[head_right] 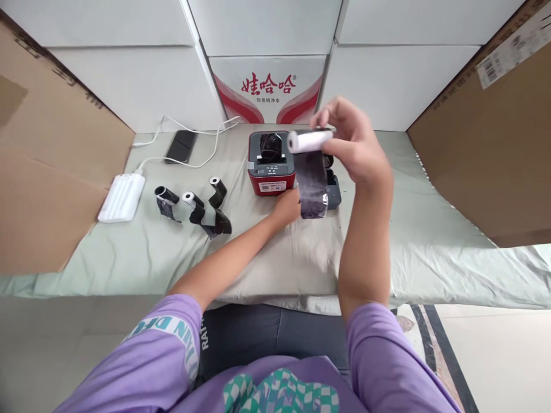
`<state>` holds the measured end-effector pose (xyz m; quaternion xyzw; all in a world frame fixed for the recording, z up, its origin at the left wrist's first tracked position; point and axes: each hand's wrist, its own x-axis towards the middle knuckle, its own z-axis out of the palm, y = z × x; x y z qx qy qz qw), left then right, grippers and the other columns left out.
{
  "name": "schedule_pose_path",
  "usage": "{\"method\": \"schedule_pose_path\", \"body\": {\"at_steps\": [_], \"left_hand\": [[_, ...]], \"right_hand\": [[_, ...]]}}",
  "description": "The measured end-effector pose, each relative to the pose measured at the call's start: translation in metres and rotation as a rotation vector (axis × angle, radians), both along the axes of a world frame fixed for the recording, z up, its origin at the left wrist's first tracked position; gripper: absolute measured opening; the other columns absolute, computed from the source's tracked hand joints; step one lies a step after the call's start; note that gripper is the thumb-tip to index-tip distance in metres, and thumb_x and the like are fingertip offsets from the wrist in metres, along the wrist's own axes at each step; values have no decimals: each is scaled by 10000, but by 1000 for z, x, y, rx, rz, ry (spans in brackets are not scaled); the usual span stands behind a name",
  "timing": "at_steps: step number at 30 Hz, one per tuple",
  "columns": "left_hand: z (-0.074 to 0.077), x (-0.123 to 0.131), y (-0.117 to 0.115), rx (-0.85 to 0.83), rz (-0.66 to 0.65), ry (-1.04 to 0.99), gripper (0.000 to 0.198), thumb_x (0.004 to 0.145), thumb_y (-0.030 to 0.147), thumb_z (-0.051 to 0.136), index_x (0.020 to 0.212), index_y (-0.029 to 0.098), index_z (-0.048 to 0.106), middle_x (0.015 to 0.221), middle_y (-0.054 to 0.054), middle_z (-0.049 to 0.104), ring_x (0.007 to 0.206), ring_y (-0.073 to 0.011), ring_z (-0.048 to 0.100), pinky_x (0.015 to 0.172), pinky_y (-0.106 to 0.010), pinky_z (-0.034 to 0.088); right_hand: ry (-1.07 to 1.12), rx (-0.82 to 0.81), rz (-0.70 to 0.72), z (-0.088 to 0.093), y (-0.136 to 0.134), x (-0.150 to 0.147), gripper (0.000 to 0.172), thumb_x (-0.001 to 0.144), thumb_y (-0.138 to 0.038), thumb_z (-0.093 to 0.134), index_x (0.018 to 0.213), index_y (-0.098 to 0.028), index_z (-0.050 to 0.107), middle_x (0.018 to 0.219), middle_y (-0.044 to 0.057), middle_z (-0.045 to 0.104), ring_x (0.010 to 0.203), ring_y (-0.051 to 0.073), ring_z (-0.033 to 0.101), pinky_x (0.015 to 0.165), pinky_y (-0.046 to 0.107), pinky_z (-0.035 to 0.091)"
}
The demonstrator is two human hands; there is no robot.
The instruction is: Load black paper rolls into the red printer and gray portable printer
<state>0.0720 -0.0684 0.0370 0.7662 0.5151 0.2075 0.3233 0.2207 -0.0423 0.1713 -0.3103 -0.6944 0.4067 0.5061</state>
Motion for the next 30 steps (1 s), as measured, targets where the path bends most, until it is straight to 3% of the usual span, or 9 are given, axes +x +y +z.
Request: {"method": "schedule_pose_path", "body": {"at_steps": [3, 6, 9, 13, 22, 30], "left_hand": [[-3, 0, 1, 29, 7, -21, 717, 958, 226, 499, 1650, 326, 345, 1042, -41, 770, 968, -247, 705, 843, -324, 501], [-6, 1, 1, 39, 28, -21, 759, 936, 209, 514, 1660, 335, 326, 1070, -29, 776, 986, -234, 700, 848, -317, 492], [-8, 2, 1, 53, 29, -29, 761, 931, 202, 513, 1660, 328, 332, 1048, -27, 779, 941, -222, 693, 822, -313, 487], [-10, 3, 1, 71, 35, -31, 781, 914, 184, 513, 1658, 338, 334, 1022, -27, 774, 898, -219, 680, 793, -314, 476], [-12, 3, 1, 67, 35, -56, 781, 901, 194, 514, 1655, 310, 349, 984, -28, 764, 864, -213, 661, 763, -311, 460], [-9, 2, 0, 60, 48, -58, 774, 891, 192, 513, 1643, 311, 373, 1010, -26, 765, 882, -215, 667, 752, -316, 454]], "right_hand": [[-17, 1, -144, -57, 22, 41, 411, 605, -314, 900, 800, -255, 543, 890, 13, 639, 848, 194, 604, 711, 345, 513], [-51, 1, -274, -111, 37, 61, 388, 616, -292, 856, 803, -252, 519, 845, -11, 598, 807, 171, 575, 758, 337, 499], [-69, -19, -306, -140, 42, 61, 328, 669, -282, 766, 842, -249, 489, 889, -3, 603, 848, 168, 577, 848, 342, 484], [-94, -10, -368, -146, 43, 54, 262, 666, -251, 669, 844, -242, 476, 955, 15, 659, 917, 182, 591, 897, 343, 455], [-145, -123, -373, -145, 41, 61, 261, 652, -272, 676, 886, -257, 560, 1078, 17, 738, 878, 194, 581, 690, 308, 450], [-66, -134, -343, -144, 39, 62, 316, 662, -344, 762, 899, -263, 568, 1063, 41, 721, 989, 227, 646, 782, 350, 533]]}}
